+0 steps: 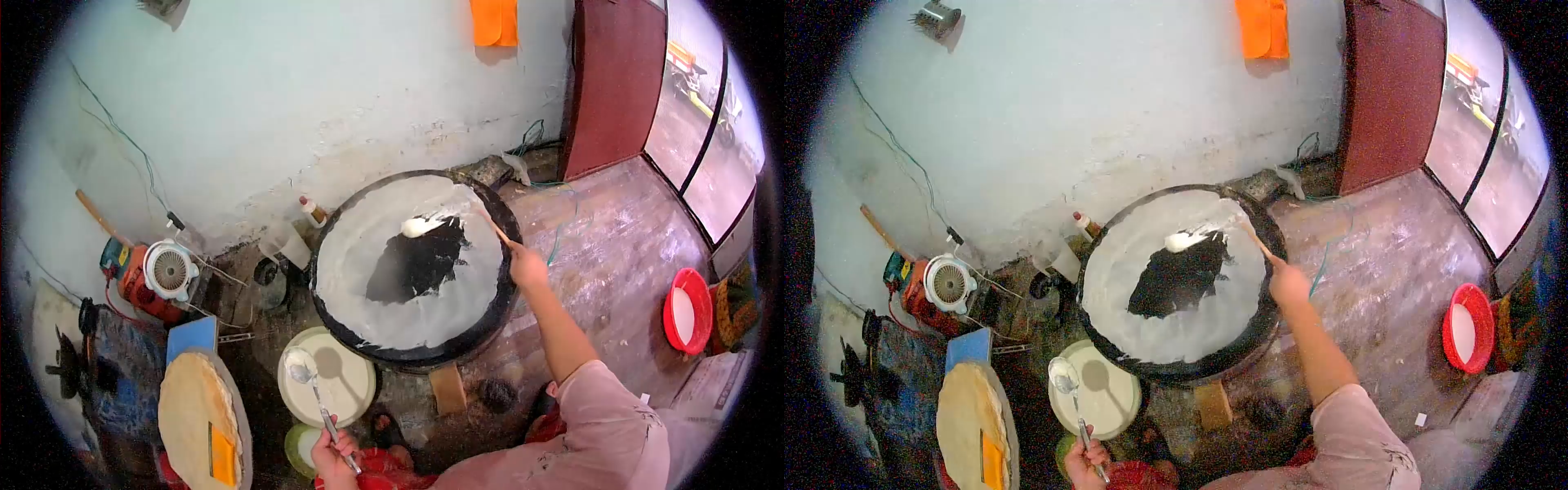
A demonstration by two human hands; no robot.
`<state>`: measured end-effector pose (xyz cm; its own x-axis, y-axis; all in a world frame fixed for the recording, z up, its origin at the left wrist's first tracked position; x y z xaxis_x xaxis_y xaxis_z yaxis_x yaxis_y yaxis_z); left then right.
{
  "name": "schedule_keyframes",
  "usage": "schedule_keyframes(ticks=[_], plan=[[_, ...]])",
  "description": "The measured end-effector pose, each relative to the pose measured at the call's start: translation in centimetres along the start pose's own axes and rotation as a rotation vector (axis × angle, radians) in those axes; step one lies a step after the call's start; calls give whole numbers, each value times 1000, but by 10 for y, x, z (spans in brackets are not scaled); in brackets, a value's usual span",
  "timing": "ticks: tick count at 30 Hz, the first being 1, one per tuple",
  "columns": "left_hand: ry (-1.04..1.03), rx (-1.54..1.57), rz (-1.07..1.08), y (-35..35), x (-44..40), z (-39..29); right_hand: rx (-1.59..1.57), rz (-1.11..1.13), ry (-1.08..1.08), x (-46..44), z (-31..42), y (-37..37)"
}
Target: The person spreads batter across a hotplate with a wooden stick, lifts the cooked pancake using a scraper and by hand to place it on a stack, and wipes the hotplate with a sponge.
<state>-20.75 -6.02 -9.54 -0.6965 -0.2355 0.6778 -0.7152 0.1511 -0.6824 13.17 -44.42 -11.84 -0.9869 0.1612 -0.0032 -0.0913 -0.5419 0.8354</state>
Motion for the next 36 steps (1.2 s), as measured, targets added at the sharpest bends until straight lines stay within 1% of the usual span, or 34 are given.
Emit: schedule_keyframes(ticks=[1, 2, 3, 5, 6, 8, 10, 11, 12, 13, 15, 16, 17, 19, 20, 21, 22, 23, 25, 26, 28, 29, 31, 32, 33, 34, 35, 36], plan=[[-9, -10, -4, 0, 2, 1, -123, -35, -95, -2, -14, -7], [-19, -20, -1, -3, 2, 1, -260, -43, 19, -11, -27, -38], [-21, -18, -1, -7, 3, 1, -313, -12, 103, -7, -20, -55], [-10, 10, 15, -15, 8, 2, -152, 187, 105, 2, 15, -75], [-8, 21, 35, -18, 10, 3, -153, 191, 109, 5, 33, -67], [-37, -24, 38, -16, 9, 3, -175, 294, 22, 6, 64, -41], [-81, -97, 35, -17, 13, 5, -181, 275, 28, -14, 53, -70], [-83, -96, 32, -16, 14, 4, -186, 250, 25, -14, 56, -70], [-57, -66, 28, -14, 12, 3, -169, 337, 57, -9, 58, -72], [-31, -35, 23, -12, 12, 3, -168, 339, 59, -4, 55, -69], [-19, 32, 37, -14, 14, 3, -137, 312, 239, 14, 56, -48], [-39, 9, 30, -18, 15, 3, -260, 413, 132, 20, 55, -29], [-58, -16, 21, -18, 17, 2, -123, 235, 170, 23, 47, -19], [-72, -43, 30, -11, 12, 2, -239, 155, -47, 4, 18, -45], [-44, -29, 52, -10, 12, 2, -215, 144, 65, 1, 13, -69], [-18, -16, 75, -12, 14, 1, -194, 132, 178, 8, 21, -76], [-5, -34, 74, -14, 16, 0, -209, 260, 206, 13, 30, -87], [-9, -34, 71, -12, 17, -1, -142, 290, 251, 26, 47, -82], [16, -16, 104, -8, 13, -1, -108, 385, 296, 31, 57, -70], [8, -33, 68, -5, 12, -1, -108, 387, 300, 35, 62, -56], [-11, -37, 62, -6, 13, -1, -169, 425, 116, 38, 64, -31], [-24, -45, 51, -6, 14, 0, -164, 431, 119, 31, 58, -45], [-13, -26, 59, -7, 17, 1, -276, 315, 154, 14, 44, -82], [-24, -42, 70, -7, 16, 0, -195, 371, 240, 19, 52, -84], [-36, -55, 82, -7, 15, -1, -196, 374, 241, 21, 55, -79], [-13, -40, 88, -5, 15, -1, -124, 425, 289, 23, 56, -71], [-13, -37, 85, -4, 15, -1, -51, 475, 336, 28, 61, -55], [-13, -35, 84, -3, 16, -2, -21, 531, 324, 32, 67, -25]])
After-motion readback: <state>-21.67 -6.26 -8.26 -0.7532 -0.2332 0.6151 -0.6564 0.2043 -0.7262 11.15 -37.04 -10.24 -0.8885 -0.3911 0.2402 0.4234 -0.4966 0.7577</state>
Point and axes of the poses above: each hand's wrist, its own x-axis away from the middle knuckle, its own y-axis out of the back of the hand, z = x × y, the point moved 2 cm from there along -x, towards the middle knuckle, and after that the axes turned 4 degrees about z, right-handed, at the moved point
